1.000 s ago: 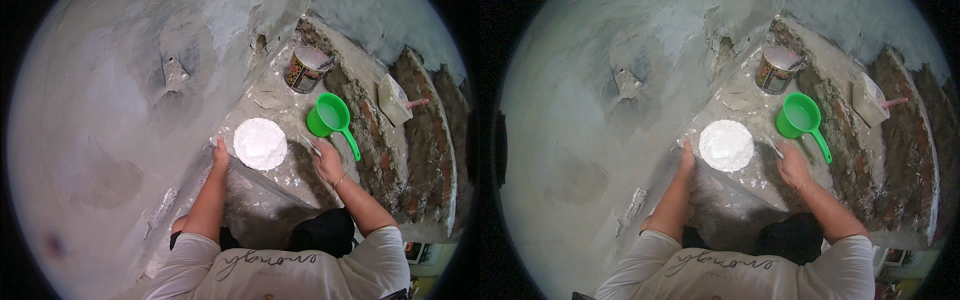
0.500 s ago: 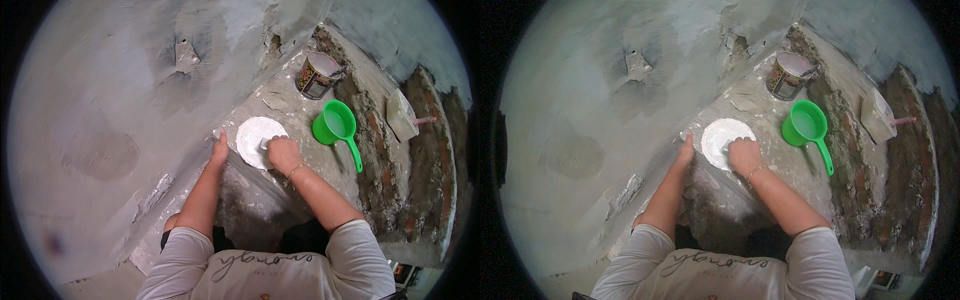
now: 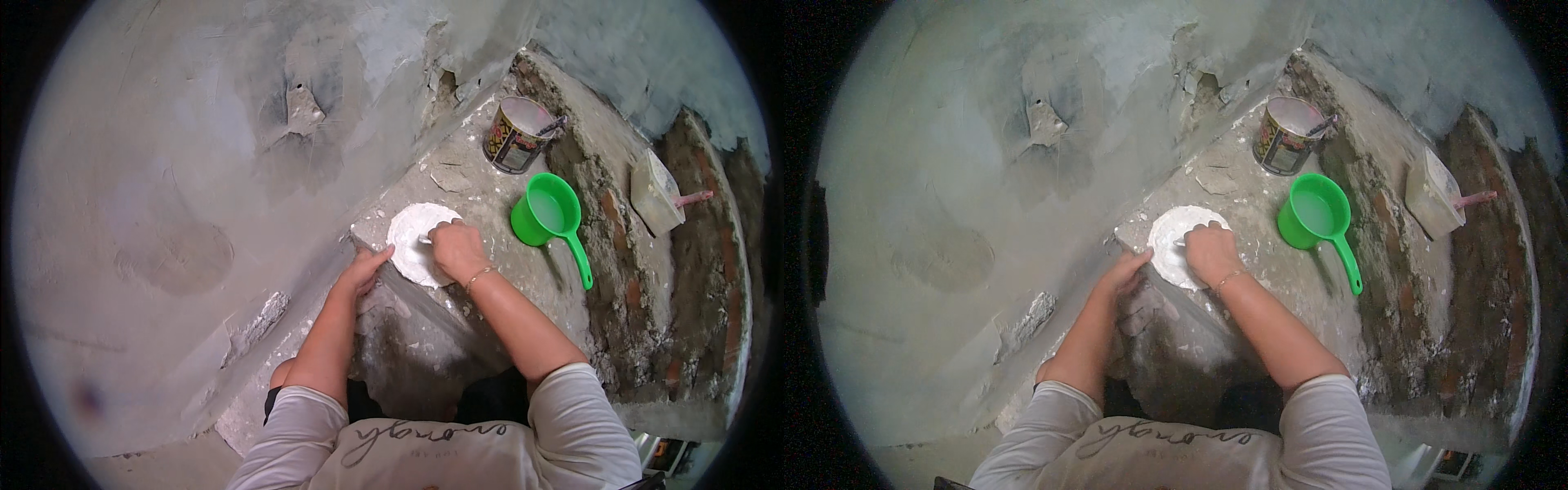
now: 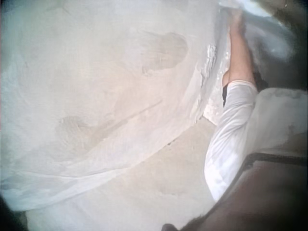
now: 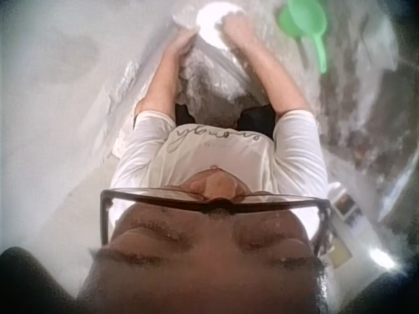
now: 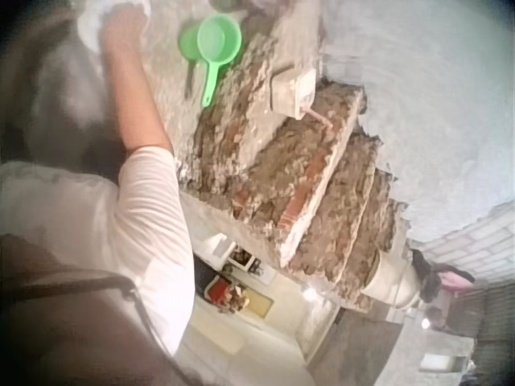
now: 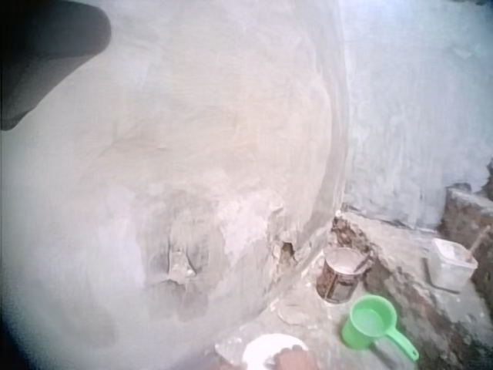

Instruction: The person patches holes in a concrete wall using white plaster, spreading the material with a spatula while holding a plate of compound.

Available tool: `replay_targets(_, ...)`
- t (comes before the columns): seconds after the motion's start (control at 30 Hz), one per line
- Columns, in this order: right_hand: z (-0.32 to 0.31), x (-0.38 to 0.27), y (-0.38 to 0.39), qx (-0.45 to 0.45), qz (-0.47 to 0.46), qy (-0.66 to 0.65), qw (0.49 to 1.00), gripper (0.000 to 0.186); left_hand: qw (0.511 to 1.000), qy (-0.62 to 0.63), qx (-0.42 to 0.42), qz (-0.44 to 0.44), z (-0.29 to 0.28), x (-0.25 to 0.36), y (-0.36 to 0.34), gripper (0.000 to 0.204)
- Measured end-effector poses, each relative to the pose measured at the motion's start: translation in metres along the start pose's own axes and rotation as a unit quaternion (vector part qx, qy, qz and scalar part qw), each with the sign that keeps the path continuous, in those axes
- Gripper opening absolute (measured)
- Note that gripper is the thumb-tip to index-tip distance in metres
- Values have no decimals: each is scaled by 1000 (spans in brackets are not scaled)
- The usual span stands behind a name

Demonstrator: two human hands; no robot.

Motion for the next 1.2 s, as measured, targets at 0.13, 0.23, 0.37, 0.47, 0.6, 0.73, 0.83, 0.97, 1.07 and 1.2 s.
replay_targets(0.13, -24, 10, -21, 37, 39, -26, 998, 21, 996, 7, -85, -13, -1, -3, -2, 114)
replay_targets(0.23, -5, -1, -26, 54, 10, -4, 998, 20, 996, -40, -74, -3, 0, -5, -8, 110)
replay_targets(0.37, 9, -43, -4, -1, -74, -2, 997, 21, 997, -76, -25, -21, -12, -5, -2, 106)
replay_targets(0.47, -14, -18, 0, -59, 13, -24, 998, 21, 999, -39, -27, -17, -10, 2, 6, 104)
replay_targets(0.6, -11, 30, -18, 59, 63, -44, 995, 23, 998, 24, -52, -20, 2, 1, -1, 102)
replay_targets(0.73, 11, -36, 3, 52, -83, -1, 995, 19, 998, 9, -57, -18, -7, -3, -5, 99)
replay_targets(0.83, 0, -40, 15, -30, -70, -9, 997, 20, 998, -9, -65, 2, -14, -9, -6, 92)
replay_targets(0.97, -9, 7, 0, 83, -27, -19, 996, 25, 995, -70, -49, -49, -3, -11, -8, 80)
replay_targets(1.07, 11, -32, 5, 68, -89, -15, 994, 24, 997, -64, -39, -28, -15, -11, -12, 79)
replay_targets(1.2, 0, -49, 36, -10, -120, -29, 992, 23, 998, -45, -46, -1, -12, -6, -9, 87)
Point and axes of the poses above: each hand's wrist, its own y-axis away from the middle knuckle, its own z-axis out of the palm, x = y × z, the point moved 9 cm from there along -y, towards the middle knuckle, and after that the axes turned 4 degrees about -z, right-handed, at the moved point
